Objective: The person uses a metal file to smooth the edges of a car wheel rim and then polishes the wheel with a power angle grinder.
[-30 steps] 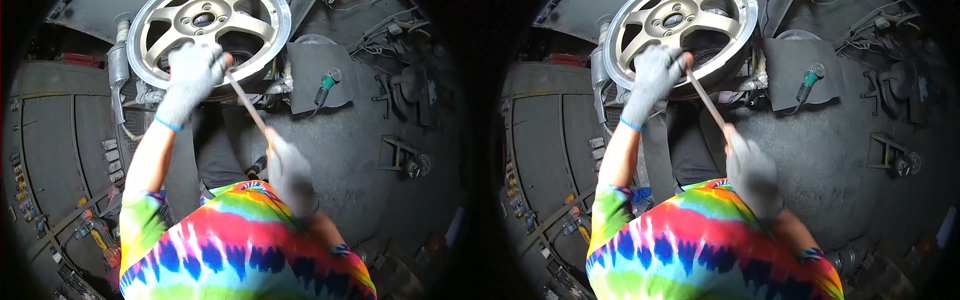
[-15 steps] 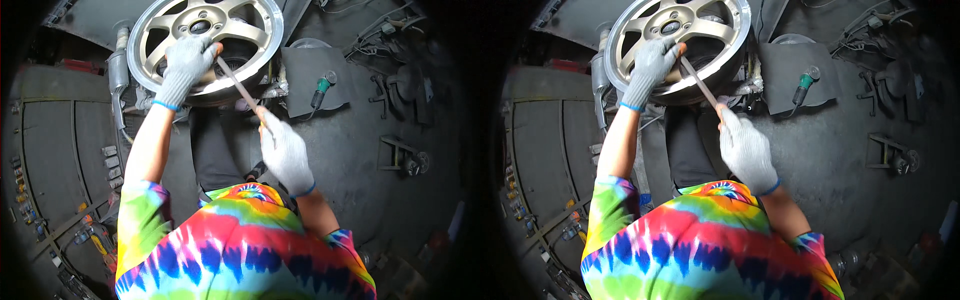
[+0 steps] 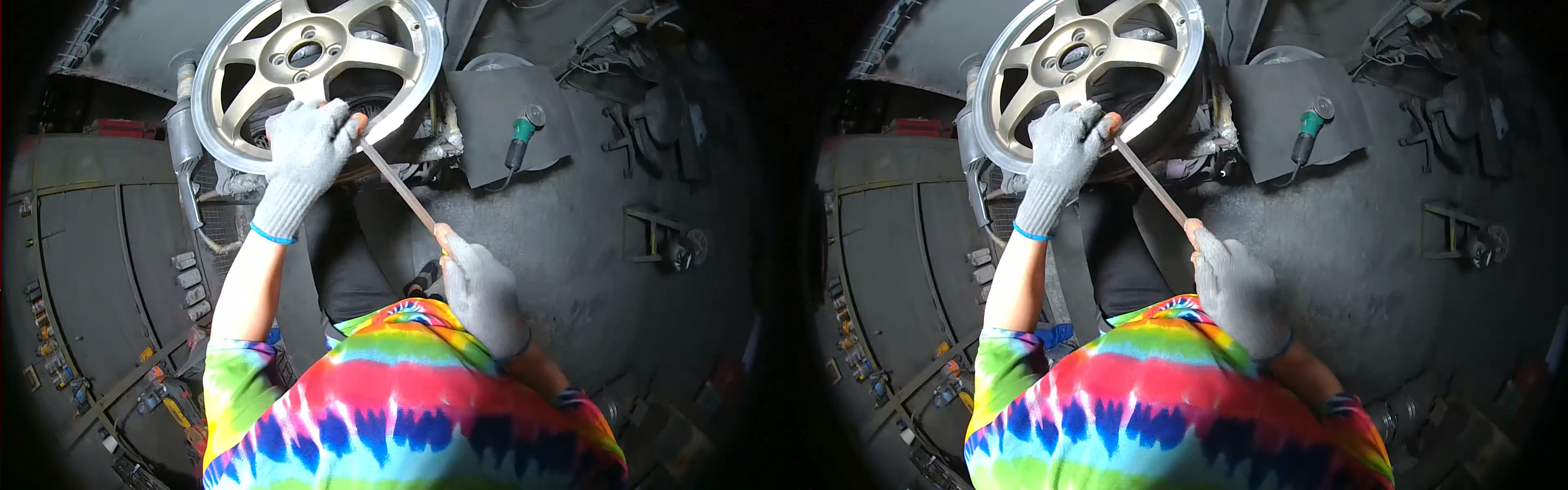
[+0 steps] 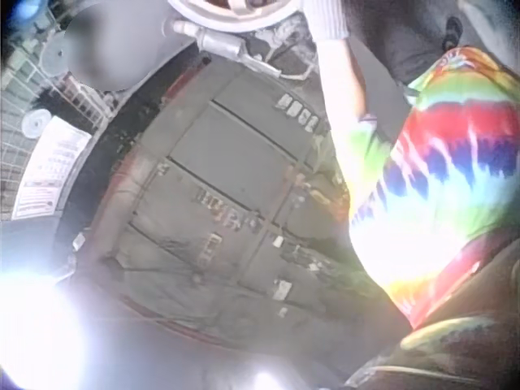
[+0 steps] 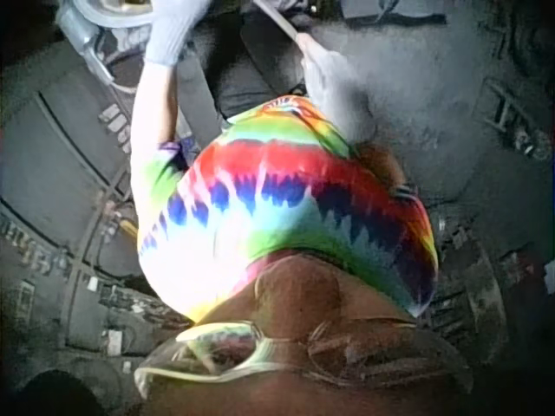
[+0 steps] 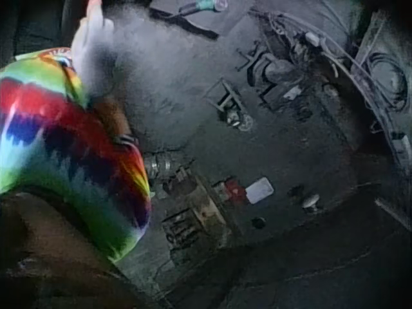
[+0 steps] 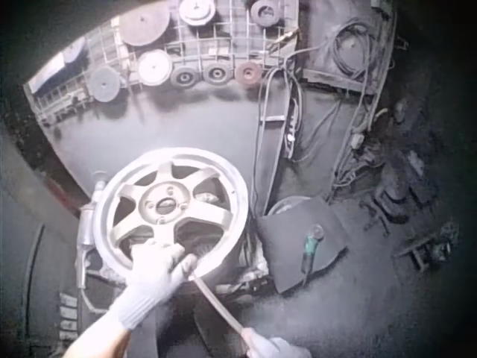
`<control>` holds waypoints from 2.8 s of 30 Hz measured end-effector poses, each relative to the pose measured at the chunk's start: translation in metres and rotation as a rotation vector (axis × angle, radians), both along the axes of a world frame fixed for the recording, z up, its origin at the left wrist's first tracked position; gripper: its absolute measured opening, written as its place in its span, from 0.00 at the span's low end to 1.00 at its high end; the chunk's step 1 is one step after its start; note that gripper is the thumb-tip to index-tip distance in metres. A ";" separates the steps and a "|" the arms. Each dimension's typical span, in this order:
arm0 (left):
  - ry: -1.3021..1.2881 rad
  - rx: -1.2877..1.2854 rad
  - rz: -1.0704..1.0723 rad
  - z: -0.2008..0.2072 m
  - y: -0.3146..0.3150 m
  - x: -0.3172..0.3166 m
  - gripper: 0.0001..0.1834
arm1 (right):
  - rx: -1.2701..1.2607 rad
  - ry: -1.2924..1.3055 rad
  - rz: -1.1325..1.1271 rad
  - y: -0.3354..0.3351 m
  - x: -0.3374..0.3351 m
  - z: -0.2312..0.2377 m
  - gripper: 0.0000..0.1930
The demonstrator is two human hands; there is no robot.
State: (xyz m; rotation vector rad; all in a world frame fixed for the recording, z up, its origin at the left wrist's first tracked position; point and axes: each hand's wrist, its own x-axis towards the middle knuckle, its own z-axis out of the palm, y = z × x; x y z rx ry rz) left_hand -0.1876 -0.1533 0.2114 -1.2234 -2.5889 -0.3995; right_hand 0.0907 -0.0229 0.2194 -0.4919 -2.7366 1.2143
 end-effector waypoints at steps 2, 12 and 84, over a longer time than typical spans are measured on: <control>-0.064 -0.052 0.059 -0.001 0.003 -0.027 0.19 | 0.195 0.226 -0.009 -0.002 -0.026 -0.002 0.19; -0.007 -0.036 -0.031 0.010 0.015 0.006 0.20 | 0.017 0.047 -0.019 0.008 0.010 -0.005 0.22; -0.096 0.019 0.193 0.001 0.034 -0.072 0.23 | 0.255 0.313 0.010 0.030 -0.083 -0.013 0.16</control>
